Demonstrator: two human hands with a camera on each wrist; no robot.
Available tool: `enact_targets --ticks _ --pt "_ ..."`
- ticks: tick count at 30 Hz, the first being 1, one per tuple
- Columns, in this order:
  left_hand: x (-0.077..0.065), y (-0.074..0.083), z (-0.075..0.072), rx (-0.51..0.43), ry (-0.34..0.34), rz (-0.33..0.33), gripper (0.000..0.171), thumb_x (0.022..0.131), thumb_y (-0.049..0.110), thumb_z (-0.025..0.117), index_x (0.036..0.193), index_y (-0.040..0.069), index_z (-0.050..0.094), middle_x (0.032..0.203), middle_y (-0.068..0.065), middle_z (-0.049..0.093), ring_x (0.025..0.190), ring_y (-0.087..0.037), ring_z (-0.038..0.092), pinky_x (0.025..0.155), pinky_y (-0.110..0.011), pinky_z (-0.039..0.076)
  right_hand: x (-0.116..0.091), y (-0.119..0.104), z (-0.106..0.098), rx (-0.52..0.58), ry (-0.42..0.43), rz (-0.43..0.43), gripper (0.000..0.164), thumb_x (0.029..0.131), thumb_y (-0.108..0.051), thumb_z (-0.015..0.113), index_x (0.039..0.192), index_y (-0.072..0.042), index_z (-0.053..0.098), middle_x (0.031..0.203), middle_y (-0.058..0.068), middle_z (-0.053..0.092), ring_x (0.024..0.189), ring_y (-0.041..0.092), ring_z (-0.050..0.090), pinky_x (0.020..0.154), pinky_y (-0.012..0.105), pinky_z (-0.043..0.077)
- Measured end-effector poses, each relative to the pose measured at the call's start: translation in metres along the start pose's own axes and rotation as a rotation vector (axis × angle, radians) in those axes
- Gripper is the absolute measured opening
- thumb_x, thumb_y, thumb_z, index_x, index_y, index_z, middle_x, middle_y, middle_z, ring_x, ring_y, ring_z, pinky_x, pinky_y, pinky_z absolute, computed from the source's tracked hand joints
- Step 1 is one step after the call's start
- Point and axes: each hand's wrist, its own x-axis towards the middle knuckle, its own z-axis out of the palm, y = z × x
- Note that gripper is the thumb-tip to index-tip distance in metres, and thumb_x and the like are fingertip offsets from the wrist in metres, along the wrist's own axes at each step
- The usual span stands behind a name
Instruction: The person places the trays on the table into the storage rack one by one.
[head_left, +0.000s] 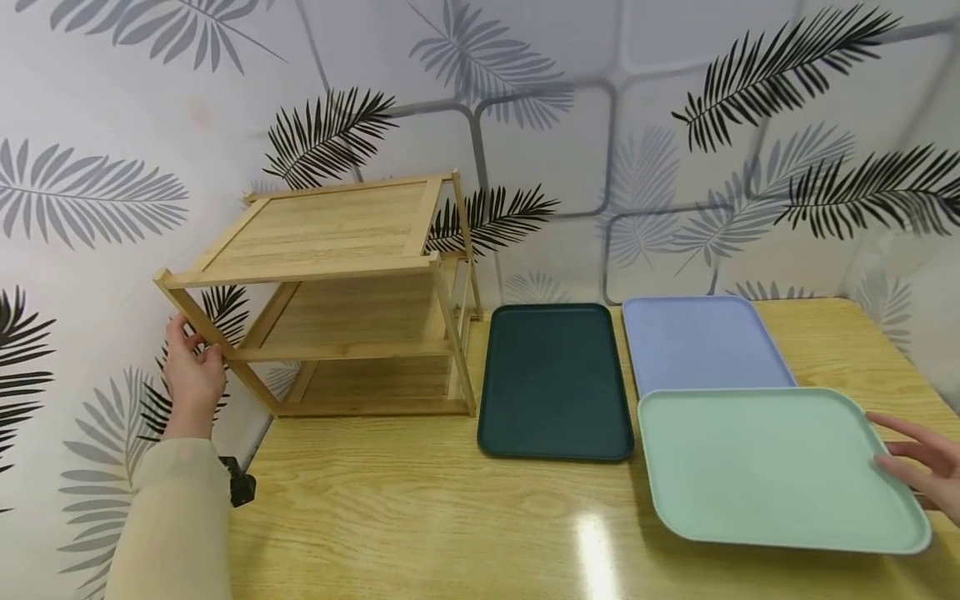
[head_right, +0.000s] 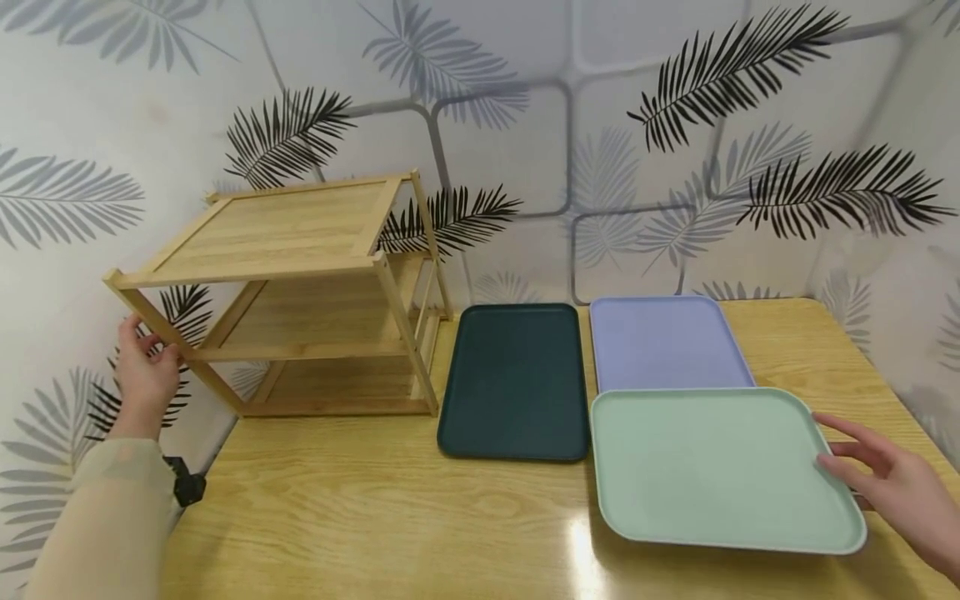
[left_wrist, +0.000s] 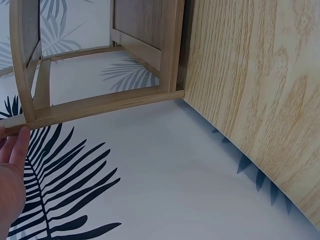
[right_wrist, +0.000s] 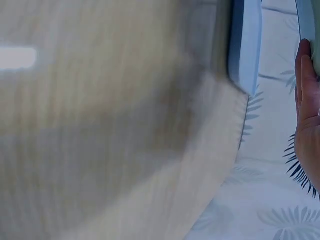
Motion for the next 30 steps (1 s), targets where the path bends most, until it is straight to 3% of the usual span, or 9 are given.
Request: enact_targets --ticks 5,9,18,19,26,30 --pt "0.000 0.001 0.000 0.002 -0.002 0.003 0.062 0.100 0.003 0.040 0.153 0.025 0.016 0.143 -0.018 0.044 0.120 -0.033 0.055 0.085 -0.040 0.050 0.012 -0.029 0.007 0.100 -0.018 -0.079 0.061 0.097 -0.002 0.056 0.137 -0.048 0.046 0.088 -0.023 0.059 0.070 0.003 0.063 0.050 0.031 0.055" --pt "0.000 0.001 0.000 0.002 -0.006 -0.002 0.062 0.100 0.003 0.040 0.153 0.026 0.016 0.143 -0.018 0.044 0.121 -0.034 0.054 0.086 -0.041 0.050 0.024 -0.056 0.010 0.102 -0.036 -0.140 0.058 0.098 -0.002 0.055 0.143 -0.038 0.045 0.092 -0.020 0.062 0.074 0.004 0.065 0.054 0.028 0.055" --pt "-0.003 -0.001 0.000 -0.005 -0.005 0.001 0.061 0.100 0.004 0.040 0.153 0.025 0.017 0.143 -0.018 0.044 0.121 -0.034 0.054 0.080 -0.036 0.049 0.062 -0.129 0.027 0.132 -0.078 -0.131 0.057 0.101 -0.015 0.054 0.153 -0.024 0.032 0.098 -0.024 0.063 0.078 0.005 0.067 0.061 0.025 0.055" --pt "-0.003 -0.001 0.000 -0.008 -0.003 -0.001 0.061 0.100 0.004 0.039 0.153 0.025 0.017 0.143 -0.018 0.044 0.121 -0.034 0.054 0.078 -0.035 0.049 0.066 -0.137 0.029 0.156 -0.077 -0.128 0.057 0.100 -0.016 0.055 0.152 -0.024 0.033 0.099 -0.024 0.063 0.079 0.005 0.067 0.061 0.025 0.055" --pt "-0.002 -0.001 0.000 -0.019 -0.008 -0.007 0.061 0.100 0.004 0.040 0.152 0.027 0.017 0.144 -0.017 0.044 0.121 -0.033 0.054 0.070 -0.023 0.045 0.087 -0.191 0.040 0.599 -0.149 -0.115 0.048 0.097 -0.009 0.058 0.142 -0.023 0.049 0.101 -0.003 0.069 0.080 0.014 0.068 0.063 0.026 0.055" --pt "-0.001 -0.001 0.001 -0.008 0.000 -0.008 0.061 0.100 0.005 0.040 0.152 0.027 0.018 0.143 -0.016 0.045 0.120 -0.032 0.055 0.068 -0.020 0.044 0.096 -0.220 0.047 0.657 -0.158 -0.133 0.052 0.096 -0.011 0.061 0.144 -0.020 0.046 0.102 -0.001 0.068 0.080 0.015 0.068 0.063 0.026 0.055"
